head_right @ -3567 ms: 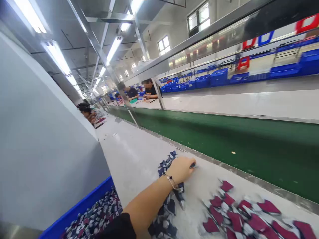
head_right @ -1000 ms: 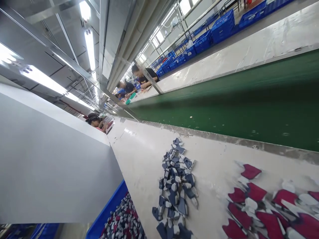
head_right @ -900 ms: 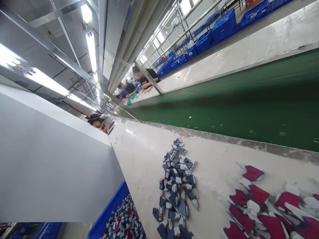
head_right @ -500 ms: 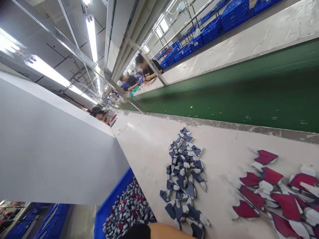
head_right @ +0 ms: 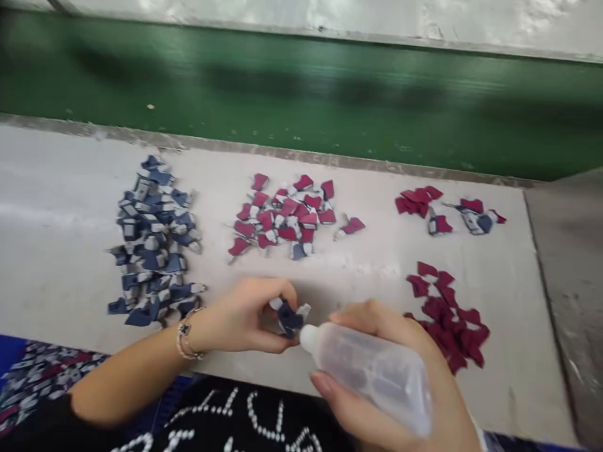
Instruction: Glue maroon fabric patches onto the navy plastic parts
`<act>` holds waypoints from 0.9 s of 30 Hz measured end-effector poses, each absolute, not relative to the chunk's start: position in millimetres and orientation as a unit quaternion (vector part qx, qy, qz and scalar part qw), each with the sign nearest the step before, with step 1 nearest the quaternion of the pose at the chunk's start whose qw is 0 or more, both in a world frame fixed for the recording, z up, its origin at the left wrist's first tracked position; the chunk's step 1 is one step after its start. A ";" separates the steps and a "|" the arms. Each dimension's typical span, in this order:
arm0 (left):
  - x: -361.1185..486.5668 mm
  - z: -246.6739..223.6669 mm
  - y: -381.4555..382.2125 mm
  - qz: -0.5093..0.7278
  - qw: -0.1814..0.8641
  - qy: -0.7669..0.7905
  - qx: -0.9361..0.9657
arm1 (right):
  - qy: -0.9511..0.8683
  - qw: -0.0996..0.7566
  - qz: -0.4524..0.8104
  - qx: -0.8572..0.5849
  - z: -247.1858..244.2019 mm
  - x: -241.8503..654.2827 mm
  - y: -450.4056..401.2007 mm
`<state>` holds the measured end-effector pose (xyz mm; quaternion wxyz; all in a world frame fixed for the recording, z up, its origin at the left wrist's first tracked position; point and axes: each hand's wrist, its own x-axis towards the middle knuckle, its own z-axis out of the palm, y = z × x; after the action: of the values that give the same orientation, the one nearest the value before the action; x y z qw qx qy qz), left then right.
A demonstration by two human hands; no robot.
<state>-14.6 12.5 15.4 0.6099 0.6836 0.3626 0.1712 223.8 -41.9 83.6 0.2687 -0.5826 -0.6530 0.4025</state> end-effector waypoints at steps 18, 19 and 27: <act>-12.2 14.8 10.5 0.182 0.616 0.324 0.695 | -0.704 0.269 0.368 -0.545 88.0 197.3 -26.2; -12.2 15.0 10.6 0.183 0.618 0.323 0.694 | -0.708 0.268 0.370 -0.539 87.6 197.0 -25.7; -11.7 14.4 11.7 0.187 0.608 0.322 0.701 | -0.707 0.267 0.353 -0.551 88.6 199.2 -27.6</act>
<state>-11.7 11.7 14.4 0.6075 0.7013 0.3224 0.1875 199.2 -27.6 88.6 0.2674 -0.5513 -0.7069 0.3534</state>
